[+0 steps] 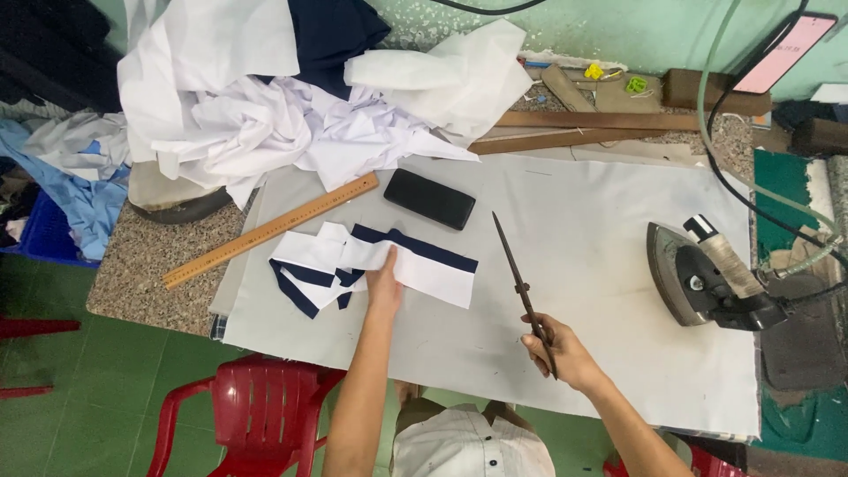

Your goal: The person irons a white fabric piece with a blue stripe on a work table using a steam iron and a black pressing block. They measure the fabric with a wooden ruler, then trim the edges with scissors.

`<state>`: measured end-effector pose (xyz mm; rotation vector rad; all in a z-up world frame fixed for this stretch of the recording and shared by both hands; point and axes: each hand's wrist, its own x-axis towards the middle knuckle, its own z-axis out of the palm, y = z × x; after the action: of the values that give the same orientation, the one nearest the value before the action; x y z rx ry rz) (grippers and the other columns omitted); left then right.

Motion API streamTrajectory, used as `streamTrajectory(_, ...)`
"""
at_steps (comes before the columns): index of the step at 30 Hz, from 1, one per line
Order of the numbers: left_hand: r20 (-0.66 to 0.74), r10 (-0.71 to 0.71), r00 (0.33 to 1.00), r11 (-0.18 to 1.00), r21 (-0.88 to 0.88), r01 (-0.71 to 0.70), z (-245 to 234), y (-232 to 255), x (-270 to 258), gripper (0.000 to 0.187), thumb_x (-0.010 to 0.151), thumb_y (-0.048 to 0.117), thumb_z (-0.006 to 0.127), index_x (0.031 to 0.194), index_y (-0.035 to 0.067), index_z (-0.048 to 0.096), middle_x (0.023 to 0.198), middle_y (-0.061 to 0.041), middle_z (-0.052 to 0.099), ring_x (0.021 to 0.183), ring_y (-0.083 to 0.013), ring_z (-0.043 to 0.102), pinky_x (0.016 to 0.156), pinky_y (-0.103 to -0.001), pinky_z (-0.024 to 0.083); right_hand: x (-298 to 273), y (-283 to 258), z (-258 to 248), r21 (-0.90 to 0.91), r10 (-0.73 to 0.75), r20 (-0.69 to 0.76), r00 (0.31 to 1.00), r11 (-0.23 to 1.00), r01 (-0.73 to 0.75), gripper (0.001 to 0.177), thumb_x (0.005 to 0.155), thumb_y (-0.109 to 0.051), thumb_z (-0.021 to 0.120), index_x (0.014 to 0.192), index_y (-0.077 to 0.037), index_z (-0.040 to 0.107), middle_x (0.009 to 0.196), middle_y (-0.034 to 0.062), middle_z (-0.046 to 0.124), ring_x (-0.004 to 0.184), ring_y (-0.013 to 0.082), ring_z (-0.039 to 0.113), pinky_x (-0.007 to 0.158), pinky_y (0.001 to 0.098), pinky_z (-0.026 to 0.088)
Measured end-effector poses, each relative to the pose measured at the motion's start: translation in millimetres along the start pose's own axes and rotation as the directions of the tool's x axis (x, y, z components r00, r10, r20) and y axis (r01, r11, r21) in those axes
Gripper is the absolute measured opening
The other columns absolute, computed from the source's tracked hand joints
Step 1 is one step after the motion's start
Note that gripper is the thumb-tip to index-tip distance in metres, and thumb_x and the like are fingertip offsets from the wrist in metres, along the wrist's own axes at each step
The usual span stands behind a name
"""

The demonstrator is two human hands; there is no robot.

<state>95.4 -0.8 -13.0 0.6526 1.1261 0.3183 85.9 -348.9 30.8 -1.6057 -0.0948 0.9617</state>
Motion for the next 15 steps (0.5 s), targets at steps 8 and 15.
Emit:
streamTrajectory(8,0.332,-0.063,0.941,0.998,-0.007,0.069,24,1,-107,0.038,0.096,0.025,0.076,0.127,0.004,0.069,0.133,-0.019,0.068,0.125,-0.0308,0.064,0.106,-0.046,0.053,13,-32,8,-0.091,-0.146,-0.202,0.968,0.987,0.13,0.066,0.085,-0.016,0.081,0.134,0.007,0.043,0.139,0.03,0.063,0.059,0.0281,0.076,0.06,0.0366,0.059)
streamTrajectory(15,0.328,-0.135,0.935,0.989,-0.019,0.149,34,71,-188,0.032,0.091,0.028,0.079,0.114,0.006,0.074,0.116,-0.016,0.077,0.105,-0.0265,0.073,0.091,-0.04,0.06,35,-24,38,0.414,-0.388,-0.033,0.921,0.834,0.365,0.059,0.076,-0.007,0.087,0.117,0.0,0.045,0.068,0.015,0.062,0.037,0.0272,0.063,0.026,0.0288,0.044)
